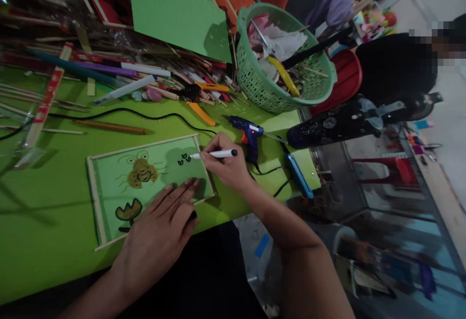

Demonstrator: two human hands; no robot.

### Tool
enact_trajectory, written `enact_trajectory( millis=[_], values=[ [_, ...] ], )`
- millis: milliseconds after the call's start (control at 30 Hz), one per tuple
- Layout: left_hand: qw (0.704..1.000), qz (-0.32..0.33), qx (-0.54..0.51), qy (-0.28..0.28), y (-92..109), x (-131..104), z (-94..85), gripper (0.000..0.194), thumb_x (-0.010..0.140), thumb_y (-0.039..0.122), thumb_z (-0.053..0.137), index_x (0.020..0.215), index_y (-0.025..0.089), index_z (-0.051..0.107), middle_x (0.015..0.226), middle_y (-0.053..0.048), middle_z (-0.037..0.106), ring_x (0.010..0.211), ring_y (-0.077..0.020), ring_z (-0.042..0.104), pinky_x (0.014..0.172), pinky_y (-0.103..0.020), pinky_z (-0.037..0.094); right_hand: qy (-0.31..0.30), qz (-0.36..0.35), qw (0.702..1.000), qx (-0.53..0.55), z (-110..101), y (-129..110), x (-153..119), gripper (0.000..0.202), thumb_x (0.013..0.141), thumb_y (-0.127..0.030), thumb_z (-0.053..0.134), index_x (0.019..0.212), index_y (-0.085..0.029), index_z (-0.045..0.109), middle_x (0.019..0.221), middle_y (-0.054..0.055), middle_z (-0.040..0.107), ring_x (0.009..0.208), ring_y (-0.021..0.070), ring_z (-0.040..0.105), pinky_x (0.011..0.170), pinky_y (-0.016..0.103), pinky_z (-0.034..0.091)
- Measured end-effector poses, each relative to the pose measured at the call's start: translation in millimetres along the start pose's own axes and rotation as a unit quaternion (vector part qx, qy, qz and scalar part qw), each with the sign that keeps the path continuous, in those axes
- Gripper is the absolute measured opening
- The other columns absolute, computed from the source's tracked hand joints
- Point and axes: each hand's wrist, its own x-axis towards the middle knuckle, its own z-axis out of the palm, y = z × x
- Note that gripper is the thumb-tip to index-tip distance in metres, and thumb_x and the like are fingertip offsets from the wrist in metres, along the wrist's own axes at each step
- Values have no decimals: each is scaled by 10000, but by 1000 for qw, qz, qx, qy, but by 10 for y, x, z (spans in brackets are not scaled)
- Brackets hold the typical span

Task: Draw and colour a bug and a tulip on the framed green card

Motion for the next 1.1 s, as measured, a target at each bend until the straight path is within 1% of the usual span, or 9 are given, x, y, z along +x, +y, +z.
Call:
enact_trajectory(
  millis=[133, 333, 567, 700, 1100],
  values=[
    [1000, 1, 2, 0, 2, 1, -1, 181, 953, 169, 511, 1056, 134, 655, 1446, -120, 584, 1343, -262, 547, 1121, -492, 460, 1, 8, 1000, 10, 1, -7, -2, 153, 861, -249, 677, 790, -212, 547, 719, -41, 523, 612, 98, 445, 546, 257, 333],
    [1000, 5, 5, 3, 4, 6, 3, 199, 958, 168, 501, 1073, 127, 657, 1433, -128, 594, 1328, -269, 562, 1095, -501, 485, -8, 5, 999, 31, 0, -19, -13, 145, 860, -266, 684, 794, -224, 563, 715, -38, 535, 604, 102, 447, 545, 260, 331],
    [1000, 3, 4, -1, 1, -5, 13, 182, 963, 174, 498, 1040, 131, 657, 1438, -129, 590, 1337, -267, 553, 1107, -498, 473, -20, 8, 1000, 22, 1, -22, -9, 139, 858, -259, 693, 796, -218, 575, 718, -39, 545, 598, 95, 445, 533, 254, 323],
    [1000, 3, 3, 3, 2, -8, 10, 192, 969, 182, 493, 1054, 132, 657, 1435, -126, 592, 1337, -262, 554, 1106, -493, 473, -24, 10, 999, 30, 4, -24, -8, 142, 857, -253, 696, 801, -215, 571, 725, -40, 550, 599, 92, 447, 531, 250, 321],
    [1000, -2, 2, -8, 5, 8, 1, 205, 970, 179, 495, 1077, 140, 665, 1441, -116, 590, 1352, -252, 539, 1133, -470, 437, -28, 14, 999, 15, 2, -37, -4, 140, 850, -239, 693, 790, -212, 570, 715, -40, 547, 601, 96, 442, 534, 254, 315]
  ],
)
